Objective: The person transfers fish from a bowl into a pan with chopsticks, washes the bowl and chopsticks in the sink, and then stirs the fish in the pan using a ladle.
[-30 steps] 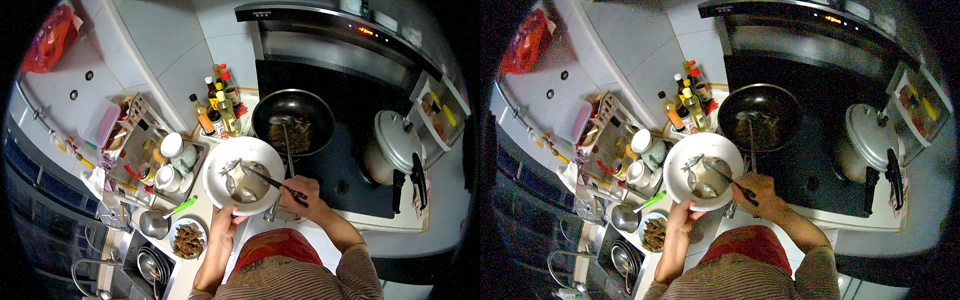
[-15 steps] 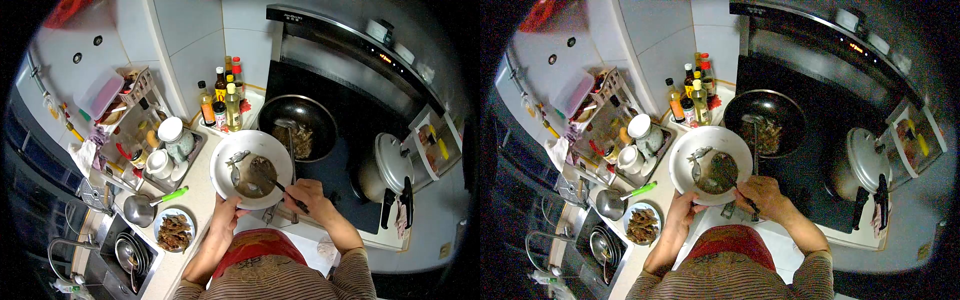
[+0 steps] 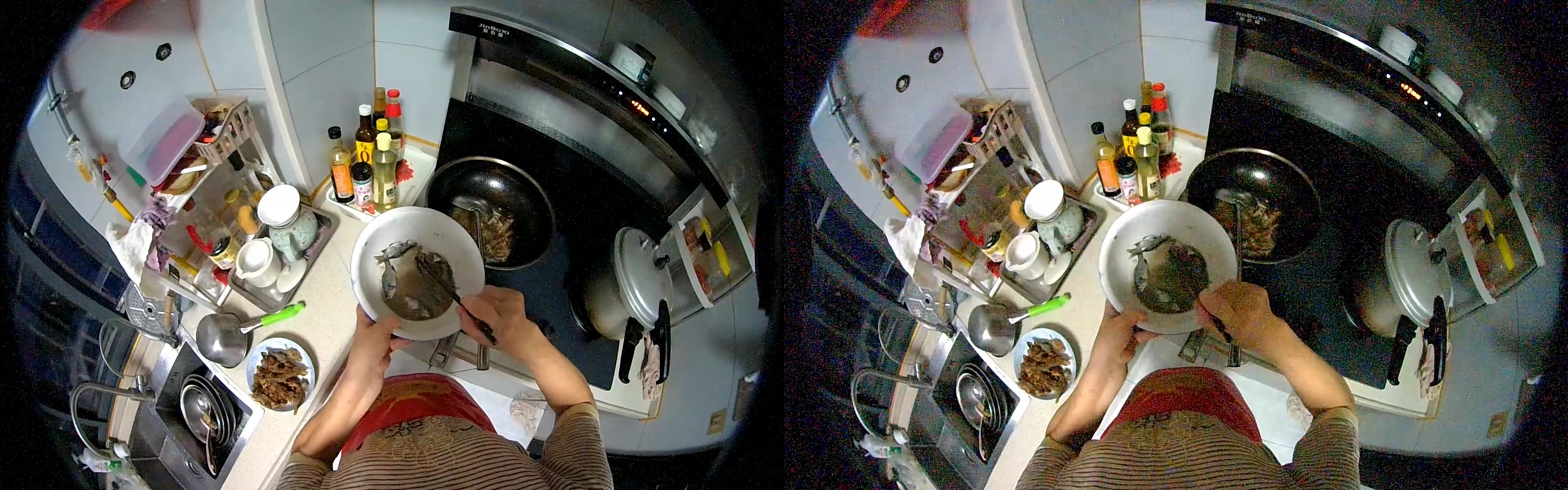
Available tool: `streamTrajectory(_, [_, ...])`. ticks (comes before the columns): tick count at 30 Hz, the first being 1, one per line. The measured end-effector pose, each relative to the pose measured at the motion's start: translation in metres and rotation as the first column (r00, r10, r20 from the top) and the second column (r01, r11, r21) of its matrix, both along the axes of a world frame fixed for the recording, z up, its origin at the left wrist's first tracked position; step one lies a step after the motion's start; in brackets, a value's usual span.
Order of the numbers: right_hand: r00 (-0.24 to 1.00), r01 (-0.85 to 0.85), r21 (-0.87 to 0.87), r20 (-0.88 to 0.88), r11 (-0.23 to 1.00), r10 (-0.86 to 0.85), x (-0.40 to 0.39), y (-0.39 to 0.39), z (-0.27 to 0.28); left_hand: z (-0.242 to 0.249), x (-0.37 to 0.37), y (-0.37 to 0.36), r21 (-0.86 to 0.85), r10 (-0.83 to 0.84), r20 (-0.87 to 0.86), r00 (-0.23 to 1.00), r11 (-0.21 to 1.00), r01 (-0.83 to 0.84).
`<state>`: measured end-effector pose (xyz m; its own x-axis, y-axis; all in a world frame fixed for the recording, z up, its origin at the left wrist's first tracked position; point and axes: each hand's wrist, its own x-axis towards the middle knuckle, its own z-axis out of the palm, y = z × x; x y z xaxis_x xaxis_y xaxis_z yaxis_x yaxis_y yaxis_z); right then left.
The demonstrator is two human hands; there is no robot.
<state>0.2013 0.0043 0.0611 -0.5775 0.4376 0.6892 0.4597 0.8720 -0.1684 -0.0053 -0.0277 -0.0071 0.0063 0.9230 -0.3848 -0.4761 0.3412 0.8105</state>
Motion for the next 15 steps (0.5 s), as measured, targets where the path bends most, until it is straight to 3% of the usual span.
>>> streamTrajectory(2, [0.999, -0.042, -0.005, 0.018, 0.999, 0.042, -0.002, 0.003, 0.006, -0.007, 0.0, 0.002, 0.007, -0.012, 0.002, 1.0, 1.0, 0.012])
streamTrajectory(8, [0.988, -0.033, -0.003, -0.149, 0.999, 0.032, 0.009, 0.008, 0.008, -0.019, -0.001, 0.01, 0.007, 0.042, 0.084, 0.996, 0.999, -0.043])
streamTrajectory(12, [0.988, 0.078, 0.027, -0.134, 0.997, -0.074, 0.029, 0.011, 0.021, -0.03, -0.007, 0.007, -0.032, 0.0, 0.063, 0.998, 0.999, 0.002])
streamTrajectory(15, [0.959, 0.169, 0.149, -0.252, 0.974, -0.128, 0.036, 0.035, 0.021, -0.022, -0.008, 0.004, -0.108, 0.05, 0.037, 0.998, 0.993, -0.046])
